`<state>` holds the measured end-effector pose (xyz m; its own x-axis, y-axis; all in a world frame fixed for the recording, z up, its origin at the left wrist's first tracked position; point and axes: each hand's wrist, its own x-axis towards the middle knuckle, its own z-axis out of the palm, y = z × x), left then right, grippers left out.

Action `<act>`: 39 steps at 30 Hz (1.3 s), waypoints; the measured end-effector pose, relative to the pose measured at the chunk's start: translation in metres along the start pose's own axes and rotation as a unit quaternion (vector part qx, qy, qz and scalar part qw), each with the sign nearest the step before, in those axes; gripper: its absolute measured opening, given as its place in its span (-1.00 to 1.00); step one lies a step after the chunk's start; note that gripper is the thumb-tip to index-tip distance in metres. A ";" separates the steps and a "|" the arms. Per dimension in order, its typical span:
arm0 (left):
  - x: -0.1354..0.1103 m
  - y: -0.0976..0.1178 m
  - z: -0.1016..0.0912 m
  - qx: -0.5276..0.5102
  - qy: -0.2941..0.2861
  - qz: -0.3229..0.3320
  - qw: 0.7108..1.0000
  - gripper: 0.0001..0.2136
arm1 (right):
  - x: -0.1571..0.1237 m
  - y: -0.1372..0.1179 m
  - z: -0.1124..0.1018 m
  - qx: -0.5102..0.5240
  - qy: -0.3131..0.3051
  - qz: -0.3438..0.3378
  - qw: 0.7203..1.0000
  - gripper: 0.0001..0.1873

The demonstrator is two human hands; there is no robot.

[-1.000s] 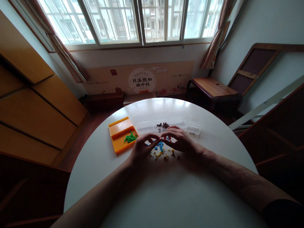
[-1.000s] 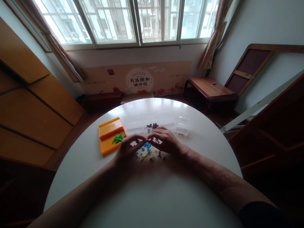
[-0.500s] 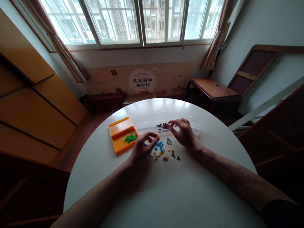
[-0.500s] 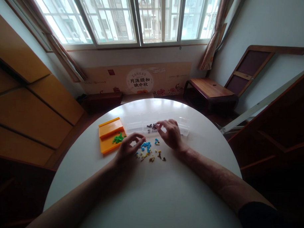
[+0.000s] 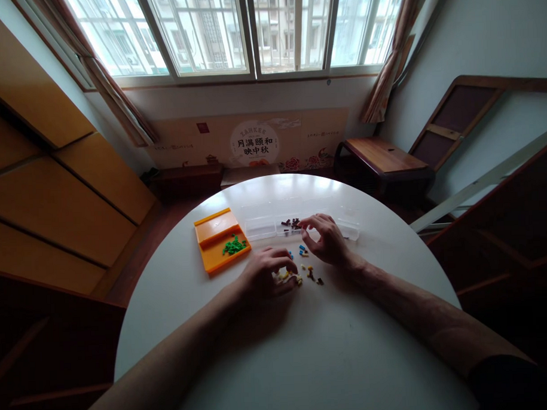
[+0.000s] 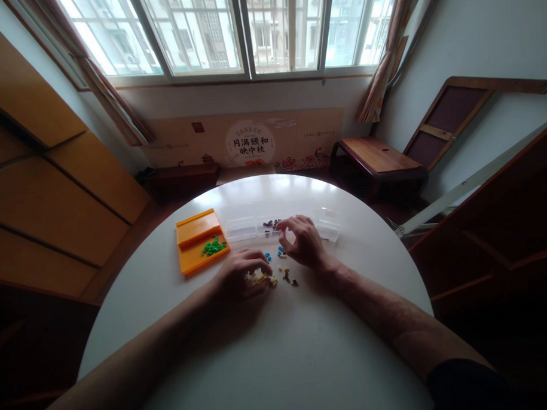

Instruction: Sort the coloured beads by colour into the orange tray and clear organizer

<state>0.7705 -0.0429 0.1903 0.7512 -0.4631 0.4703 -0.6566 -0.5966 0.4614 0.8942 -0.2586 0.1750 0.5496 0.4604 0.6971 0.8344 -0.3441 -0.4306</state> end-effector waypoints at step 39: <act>0.002 -0.015 0.005 -0.109 0.161 -0.112 0.974 -0.88 | -0.003 -0.005 -0.001 0.077 -0.067 -0.191 0.976 -0.86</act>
<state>0.7818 -0.0384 0.1803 0.8407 -0.0857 0.5347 -0.5030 -0.4896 0.7122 0.8888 -0.2590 0.1757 0.1893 0.6379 0.7465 0.9702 -0.0042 -0.2424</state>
